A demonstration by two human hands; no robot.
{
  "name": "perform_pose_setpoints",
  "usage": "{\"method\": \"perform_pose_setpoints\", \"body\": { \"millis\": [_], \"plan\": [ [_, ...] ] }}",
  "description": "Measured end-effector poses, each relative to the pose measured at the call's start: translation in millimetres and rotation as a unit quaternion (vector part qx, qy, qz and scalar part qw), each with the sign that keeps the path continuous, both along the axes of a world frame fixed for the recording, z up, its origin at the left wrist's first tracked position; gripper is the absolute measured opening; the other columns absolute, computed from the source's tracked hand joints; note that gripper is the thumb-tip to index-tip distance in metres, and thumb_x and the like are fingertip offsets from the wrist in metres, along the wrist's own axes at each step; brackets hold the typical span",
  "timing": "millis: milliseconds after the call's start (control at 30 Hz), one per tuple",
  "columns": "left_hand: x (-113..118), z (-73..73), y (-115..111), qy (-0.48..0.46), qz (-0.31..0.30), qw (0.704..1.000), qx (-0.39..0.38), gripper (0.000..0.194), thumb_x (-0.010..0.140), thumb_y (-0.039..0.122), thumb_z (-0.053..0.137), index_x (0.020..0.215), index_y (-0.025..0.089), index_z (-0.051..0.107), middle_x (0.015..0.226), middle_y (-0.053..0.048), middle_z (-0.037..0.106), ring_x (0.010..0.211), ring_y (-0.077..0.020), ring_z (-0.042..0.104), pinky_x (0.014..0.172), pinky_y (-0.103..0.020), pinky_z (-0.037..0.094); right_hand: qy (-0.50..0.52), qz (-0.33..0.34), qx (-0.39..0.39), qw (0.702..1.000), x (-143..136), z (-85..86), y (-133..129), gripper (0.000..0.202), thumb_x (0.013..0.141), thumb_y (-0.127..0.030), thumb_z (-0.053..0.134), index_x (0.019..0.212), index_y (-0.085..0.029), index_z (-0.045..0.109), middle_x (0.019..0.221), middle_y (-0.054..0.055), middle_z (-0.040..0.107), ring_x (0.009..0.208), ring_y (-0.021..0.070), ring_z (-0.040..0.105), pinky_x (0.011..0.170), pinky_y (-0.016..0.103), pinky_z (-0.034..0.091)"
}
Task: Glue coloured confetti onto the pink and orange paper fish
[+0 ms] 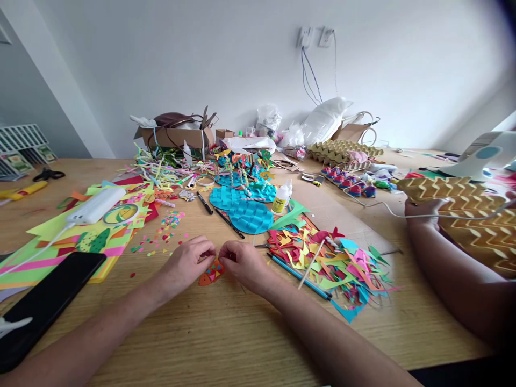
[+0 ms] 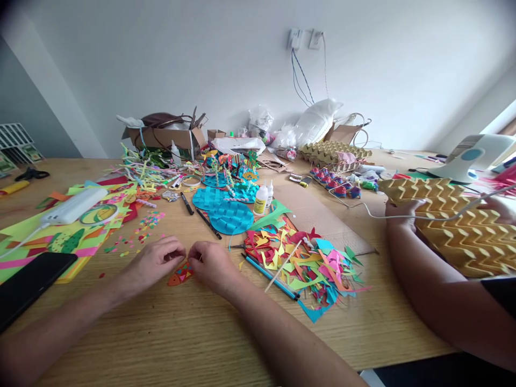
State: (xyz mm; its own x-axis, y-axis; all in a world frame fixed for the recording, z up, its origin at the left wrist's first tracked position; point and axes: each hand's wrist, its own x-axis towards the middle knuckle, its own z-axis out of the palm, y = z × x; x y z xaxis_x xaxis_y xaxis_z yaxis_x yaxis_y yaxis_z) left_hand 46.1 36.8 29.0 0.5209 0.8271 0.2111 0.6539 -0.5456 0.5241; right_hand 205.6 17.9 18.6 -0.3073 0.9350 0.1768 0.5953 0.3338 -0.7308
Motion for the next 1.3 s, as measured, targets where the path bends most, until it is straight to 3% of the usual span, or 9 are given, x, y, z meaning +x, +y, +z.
{"method": "perform_pose_setpoints", "body": {
  "millis": [233,433,700,1000,1300],
  "plan": [
    [0.4,0.7,0.5,0.009,0.007,1.000,-0.016,0.015,0.070,0.017,0.043,0.062,0.018,0.056,0.064,0.000,0.055,0.064,-0.0150,0.050,0.059,-0.024,0.037,-0.010,-0.001,-0.002,1.000,0.7,0.7,0.1,0.012,0.069,-0.009,0.050,0.067,-0.016,0.059,0.060,-0.002,0.056,0.054,0.0081,0.046,0.050,0.018,0.032],
    [-1.4,1.0,0.7,-0.024,0.024,0.996,-0.078,0.017,0.071,0.021,0.043,0.072,0.017,0.059,0.071,-0.001,0.058,0.069,-0.0162,0.054,0.061,-0.025,0.039,-0.002,-0.002,-0.027,1.000,0.1,1.9,0.8,0.011,0.069,-0.009,0.051,0.068,-0.016,0.059,0.057,-0.003,0.054,0.052,0.0076,0.044,0.048,0.017,0.031],
    [0.1,-1.0,-0.1,-0.038,0.012,0.997,-0.066,0.015,0.068,0.021,0.044,0.059,0.018,0.056,0.062,0.000,0.053,0.063,-0.0153,0.049,0.058,-0.025,0.036,-0.012,0.009,-0.011,1.000,-0.5,0.6,0.1,0.012,0.068,-0.008,0.050,0.068,-0.016,0.059,0.060,-0.002,0.056,0.054,0.0078,0.046,0.050,0.018,0.032],
    [-1.1,-3.7,2.5,-0.098,0.033,0.985,-0.140,0.015,0.067,0.029,0.045,0.063,0.018,0.055,0.063,0.002,0.056,0.063,-0.0150,0.053,0.059,-0.024,0.041,0.062,-0.023,-0.099,0.993,0.7,-1.0,3.6,0.007,0.069,-0.015,0.053,0.070,-0.015,0.060,0.056,-0.004,0.051,0.052,0.0071,0.043,0.046,0.017,0.031],
    [4.6,2.1,-3.2,-0.123,0.051,0.976,-0.172,0.016,0.064,0.031,0.047,0.060,0.017,0.055,0.058,0.002,0.055,0.059,-0.0146,0.052,0.055,-0.023,0.041,0.094,-0.030,-0.132,0.986,0.2,-2.9,4.0,0.007,0.070,-0.016,0.054,0.069,-0.015,0.061,0.053,-0.005,0.048,0.049,0.0066,0.041,0.046,0.018,0.030]
  ]
}}
